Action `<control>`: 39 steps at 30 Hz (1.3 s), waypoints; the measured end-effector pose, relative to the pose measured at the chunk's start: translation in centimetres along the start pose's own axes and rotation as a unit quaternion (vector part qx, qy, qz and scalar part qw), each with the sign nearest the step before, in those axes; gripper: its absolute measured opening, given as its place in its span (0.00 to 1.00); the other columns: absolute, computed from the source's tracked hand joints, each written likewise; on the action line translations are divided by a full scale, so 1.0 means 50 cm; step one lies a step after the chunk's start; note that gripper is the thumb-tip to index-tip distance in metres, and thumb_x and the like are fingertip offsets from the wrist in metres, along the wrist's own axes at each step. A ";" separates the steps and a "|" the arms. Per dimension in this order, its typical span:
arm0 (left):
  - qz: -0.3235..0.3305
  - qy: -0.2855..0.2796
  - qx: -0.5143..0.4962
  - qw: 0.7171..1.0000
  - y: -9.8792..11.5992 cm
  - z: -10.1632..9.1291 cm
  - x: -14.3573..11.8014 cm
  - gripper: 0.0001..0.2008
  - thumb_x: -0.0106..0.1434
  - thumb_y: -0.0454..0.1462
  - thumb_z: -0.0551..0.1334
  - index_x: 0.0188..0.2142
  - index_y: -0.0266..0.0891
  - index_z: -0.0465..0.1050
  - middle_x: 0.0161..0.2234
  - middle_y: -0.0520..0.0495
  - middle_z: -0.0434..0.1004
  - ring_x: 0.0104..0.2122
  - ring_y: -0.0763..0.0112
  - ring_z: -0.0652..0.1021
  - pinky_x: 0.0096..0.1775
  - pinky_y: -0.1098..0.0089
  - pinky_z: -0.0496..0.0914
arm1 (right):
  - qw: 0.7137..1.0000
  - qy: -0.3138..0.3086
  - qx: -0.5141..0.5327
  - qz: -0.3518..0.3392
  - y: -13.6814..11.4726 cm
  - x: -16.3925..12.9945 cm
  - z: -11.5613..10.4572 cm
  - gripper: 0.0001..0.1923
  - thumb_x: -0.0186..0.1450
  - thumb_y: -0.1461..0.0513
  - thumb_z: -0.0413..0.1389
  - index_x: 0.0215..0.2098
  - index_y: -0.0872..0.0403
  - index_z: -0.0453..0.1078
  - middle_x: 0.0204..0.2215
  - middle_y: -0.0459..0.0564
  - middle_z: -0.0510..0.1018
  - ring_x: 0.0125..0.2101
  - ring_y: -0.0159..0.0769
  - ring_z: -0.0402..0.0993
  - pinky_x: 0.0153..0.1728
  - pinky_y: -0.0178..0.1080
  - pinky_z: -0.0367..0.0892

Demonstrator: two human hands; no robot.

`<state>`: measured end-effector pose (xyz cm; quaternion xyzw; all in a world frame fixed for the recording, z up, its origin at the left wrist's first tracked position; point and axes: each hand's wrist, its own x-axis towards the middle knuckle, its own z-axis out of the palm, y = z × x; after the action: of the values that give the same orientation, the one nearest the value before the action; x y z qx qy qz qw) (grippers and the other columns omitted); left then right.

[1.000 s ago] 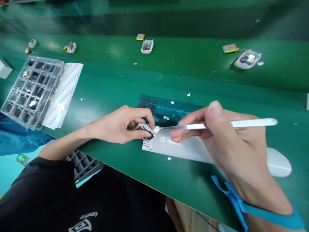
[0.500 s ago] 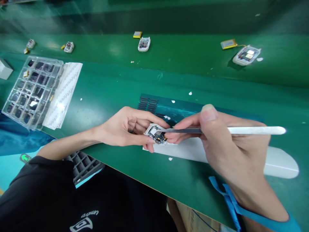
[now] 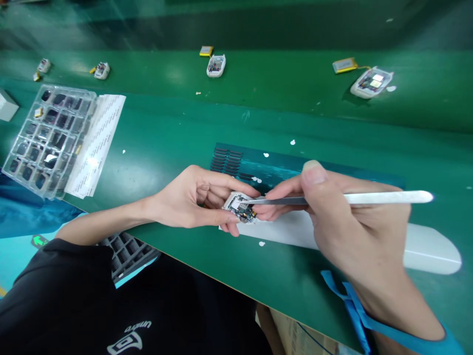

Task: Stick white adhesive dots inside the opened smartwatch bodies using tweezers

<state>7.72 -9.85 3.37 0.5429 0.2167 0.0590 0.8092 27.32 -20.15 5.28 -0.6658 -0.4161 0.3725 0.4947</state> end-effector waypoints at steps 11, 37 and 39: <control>-0.005 0.025 0.006 1.000 -0.009 0.004 0.004 0.21 0.63 0.34 0.71 0.56 0.33 0.78 0.36 0.43 0.87 0.34 0.66 0.89 0.37 0.73 0.83 | 1.000 0.000 -0.001 -0.010 0.013 0.005 0.003 0.23 0.68 0.42 0.63 0.24 0.46 0.81 0.25 0.52 0.83 0.24 0.42 0.81 0.29 0.47 0.79; 0.025 0.038 0.031 0.999 0.000 0.005 -0.001 0.24 0.63 0.33 0.70 0.59 0.32 0.77 0.34 0.44 0.85 0.35 0.66 0.88 0.38 0.71 0.84 | 0.998 0.045 0.033 -0.010 0.026 -0.001 0.014 0.23 0.68 0.41 0.62 0.27 0.47 0.82 0.23 0.51 0.82 0.23 0.43 0.80 0.28 0.48 0.78; 0.026 0.036 0.029 0.999 0.000 0.006 -0.002 0.23 0.63 0.33 0.69 0.58 0.32 0.77 0.33 0.45 0.85 0.35 0.66 0.88 0.37 0.72 0.83 | 0.998 0.048 0.043 0.001 0.024 -0.001 0.018 0.24 0.67 0.40 0.63 0.26 0.47 0.82 0.22 0.52 0.81 0.22 0.42 0.79 0.28 0.48 0.78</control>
<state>7.75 -10.12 3.48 0.5688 0.2333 0.0935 0.7831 26.72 -20.09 3.94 -0.6619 -0.3747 0.3579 0.5417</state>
